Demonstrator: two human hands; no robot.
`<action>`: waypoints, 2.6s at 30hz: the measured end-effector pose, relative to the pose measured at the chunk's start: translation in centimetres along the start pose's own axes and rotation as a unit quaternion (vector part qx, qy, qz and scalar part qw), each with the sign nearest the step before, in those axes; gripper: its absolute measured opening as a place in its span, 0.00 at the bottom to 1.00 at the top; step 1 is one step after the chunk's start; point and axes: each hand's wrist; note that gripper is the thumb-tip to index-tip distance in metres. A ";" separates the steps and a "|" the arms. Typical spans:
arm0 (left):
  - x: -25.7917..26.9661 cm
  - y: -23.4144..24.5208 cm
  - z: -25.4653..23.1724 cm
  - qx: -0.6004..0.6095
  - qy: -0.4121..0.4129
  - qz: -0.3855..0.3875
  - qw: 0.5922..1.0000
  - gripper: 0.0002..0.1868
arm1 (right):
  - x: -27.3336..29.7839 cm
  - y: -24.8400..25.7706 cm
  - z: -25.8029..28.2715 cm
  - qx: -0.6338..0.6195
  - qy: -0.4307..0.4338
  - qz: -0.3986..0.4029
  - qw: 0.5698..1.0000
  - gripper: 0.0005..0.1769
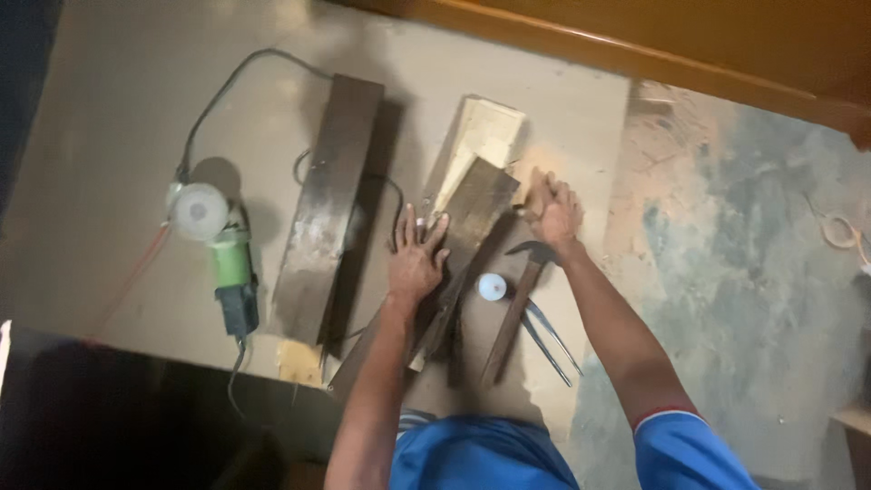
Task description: The person applies glue from a bottle onto wooden planks and joins them together on a workbench. They repeatedly apply glue, align the pieces, and press them to bond, handling the planks and glue bottle throughout.
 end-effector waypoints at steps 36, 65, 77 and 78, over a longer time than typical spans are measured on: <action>7.0 1.2 -2.8 0.141 0.183 -0.048 0.972 0.52 | -0.3 -6.9 10.2 -0.199 0.253 -0.133 0.937 0.02; 0.2 2.3 -0.2 0.089 0.006 0.020 0.996 0.65 | 5.7 -16.6 -11.9 -0.417 -0.233 -0.094 0.874 0.09; 4.8 3.7 -2.5 0.137 0.121 -0.060 0.981 0.67 | 15.2 -7.3 1.0 -0.202 -0.083 -0.022 0.976 0.36; 5.6 3.3 -2.5 0.147 0.132 -0.056 0.979 0.59 | 18.3 -2.8 4.2 -0.217 -0.024 -0.037 0.975 0.40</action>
Point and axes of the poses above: each hand's wrist, its own x-axis away from the middle knuckle, its own y-axis out of the back of the hand, z = x × y, and after that the axes turned 8 degrees about x, right-handed
